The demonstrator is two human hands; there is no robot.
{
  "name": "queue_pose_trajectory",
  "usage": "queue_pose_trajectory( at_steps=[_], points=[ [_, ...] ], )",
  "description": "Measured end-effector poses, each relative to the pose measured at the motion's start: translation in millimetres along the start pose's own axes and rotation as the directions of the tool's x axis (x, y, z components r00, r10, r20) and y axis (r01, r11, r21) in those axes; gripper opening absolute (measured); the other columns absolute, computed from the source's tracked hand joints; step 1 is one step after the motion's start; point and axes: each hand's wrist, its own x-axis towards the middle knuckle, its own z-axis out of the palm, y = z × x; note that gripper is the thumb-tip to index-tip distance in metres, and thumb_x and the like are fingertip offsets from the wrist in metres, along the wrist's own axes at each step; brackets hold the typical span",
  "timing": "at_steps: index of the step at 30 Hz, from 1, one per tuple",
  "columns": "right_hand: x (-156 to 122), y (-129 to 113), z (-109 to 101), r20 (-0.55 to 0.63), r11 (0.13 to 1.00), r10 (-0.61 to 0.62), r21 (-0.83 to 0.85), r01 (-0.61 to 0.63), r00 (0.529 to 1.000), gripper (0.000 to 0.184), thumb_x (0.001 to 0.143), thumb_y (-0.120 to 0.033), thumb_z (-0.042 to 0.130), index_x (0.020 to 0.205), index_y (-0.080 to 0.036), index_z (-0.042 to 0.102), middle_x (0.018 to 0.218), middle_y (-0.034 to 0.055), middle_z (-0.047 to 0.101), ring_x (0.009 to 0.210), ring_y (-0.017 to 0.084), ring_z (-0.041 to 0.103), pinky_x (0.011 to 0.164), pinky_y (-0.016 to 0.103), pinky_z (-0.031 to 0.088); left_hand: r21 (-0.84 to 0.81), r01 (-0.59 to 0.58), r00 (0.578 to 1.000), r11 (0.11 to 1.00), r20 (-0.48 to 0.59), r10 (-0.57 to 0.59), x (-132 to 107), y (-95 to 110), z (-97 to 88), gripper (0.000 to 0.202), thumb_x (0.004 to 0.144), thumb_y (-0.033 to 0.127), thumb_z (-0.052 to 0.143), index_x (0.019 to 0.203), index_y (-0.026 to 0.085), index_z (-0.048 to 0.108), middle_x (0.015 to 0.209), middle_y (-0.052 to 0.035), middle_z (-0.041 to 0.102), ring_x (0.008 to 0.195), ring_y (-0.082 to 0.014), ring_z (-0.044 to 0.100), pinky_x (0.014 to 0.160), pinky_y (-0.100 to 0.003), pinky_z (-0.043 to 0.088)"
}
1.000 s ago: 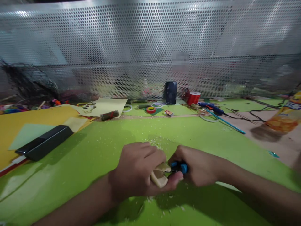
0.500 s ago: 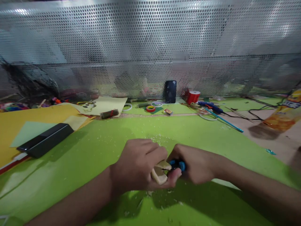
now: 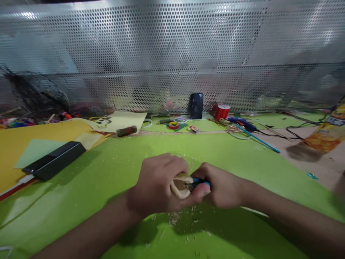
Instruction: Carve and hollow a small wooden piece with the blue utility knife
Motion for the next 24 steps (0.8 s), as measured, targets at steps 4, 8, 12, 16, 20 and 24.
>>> queue_pose_trajectory(
  at_steps=[4, 8, 12, 16, 20, 24],
  points=[
    [-0.4, -1.9, -6.7, 0.062, 1.000, 0.019, -0.019, -0.018, 0.998, 0.010, 0.060, -0.017, 0.046, 0.056, -0.020, 0.038, 0.053, -0.0058, 0.032, 0.051, 0.008, 0.028, 0.044, 0.024, 0.022, 0.026, -0.012, 1.000, 1.000, 0.024, 0.012, 2.3, -0.8, -0.6, 0.032, 0.079, 0.041, 0.065, 0.063, 0.017, 0.053, 0.054, 0.0023, 0.052, 0.050, -0.0117, 0.043, 0.049, -0.026, 0.032],
    [-0.2, -1.5, -9.8, 0.083, 0.999, 0.045, -0.006, -0.044, 0.996, 0.012, 0.062, -0.017, 0.048, 0.056, -0.020, 0.037, 0.054, -0.0061, 0.030, 0.052, 0.008, 0.027, 0.045, 0.024, 0.021, 0.038, -0.024, 1.000, 0.999, 0.016, 0.023, 3.7, -3.4, -0.7, 0.031, 0.078, 0.041, 0.066, 0.064, 0.017, 0.054, 0.056, 0.0017, 0.053, 0.052, -0.0125, 0.045, 0.051, -0.027, 0.035],
    [-0.5, 4.0, -5.6, -0.018, 0.999, -0.001, 0.042, 0.001, 1.000, 0.010, 0.070, -0.020, 0.052, 0.064, -0.019, 0.043, 0.059, -0.0058, 0.040, 0.055, 0.009, 0.033, 0.048, 0.023, 0.026, 0.037, 0.034, 0.999, 0.999, 0.004, -0.035, 1.7, -8.2, 1.1, 0.030, 0.079, 0.040, 0.067, 0.066, 0.016, 0.055, 0.057, 0.0018, 0.055, 0.051, -0.0114, 0.047, 0.049, -0.025, 0.034],
    [-0.4, 11.4, 2.9, -0.292, 0.998, -0.056, -0.032, 0.048, 0.955, 0.014, 0.072, -0.028, 0.063, 0.077, -0.018, 0.054, 0.065, -0.0044, 0.052, 0.059, 0.010, 0.043, 0.052, 0.021, 0.031, 0.027, 0.088, 0.996, 0.996, 0.004, -0.089, -0.6, -13.1, 2.5, 0.029, 0.079, 0.040, 0.068, 0.067, 0.016, 0.055, 0.057, 0.0024, 0.054, 0.050, -0.0108, 0.045, 0.048, -0.025, 0.034],
    [0.9, 16.1, 10.3, -0.346, 0.991, -0.107, -0.113, 0.071, 0.932, 0.024, 0.084, -0.039, 0.059, 0.075, -0.017, 0.058, 0.059, -0.0026, 0.054, 0.052, 0.009, 0.045, 0.051, 0.022, 0.030, 0.040, 0.104, 0.994, 0.994, -0.043, -0.103, -2.1, -14.5, 3.3, 0.031, 0.079, 0.041, 0.070, 0.068, 0.016, 0.054, 0.059, 0.0022, 0.054, 0.054, -0.0117, 0.045, 0.053, -0.026, 0.035],
    [0.2, 16.5, 15.3, -0.361, 0.986, -0.095, -0.164, 0.037, 0.928, 0.025, 0.089, -0.040, 0.054, 0.078, -0.018, 0.056, 0.064, -0.0008, 0.057, 0.054, 0.010, 0.046, 0.051, 0.022, 0.028, -0.032, 0.224, 0.972, 0.974, -0.065, -0.225, -3.8, -10.6, 6.8, 0.029, 0.080, 0.037, 0.071, 0.070, 0.016, 0.054, 0.063, 0.0020, 0.054, 0.059, -0.0120, 0.045, 0.055, -0.025, 0.035]
  ],
)
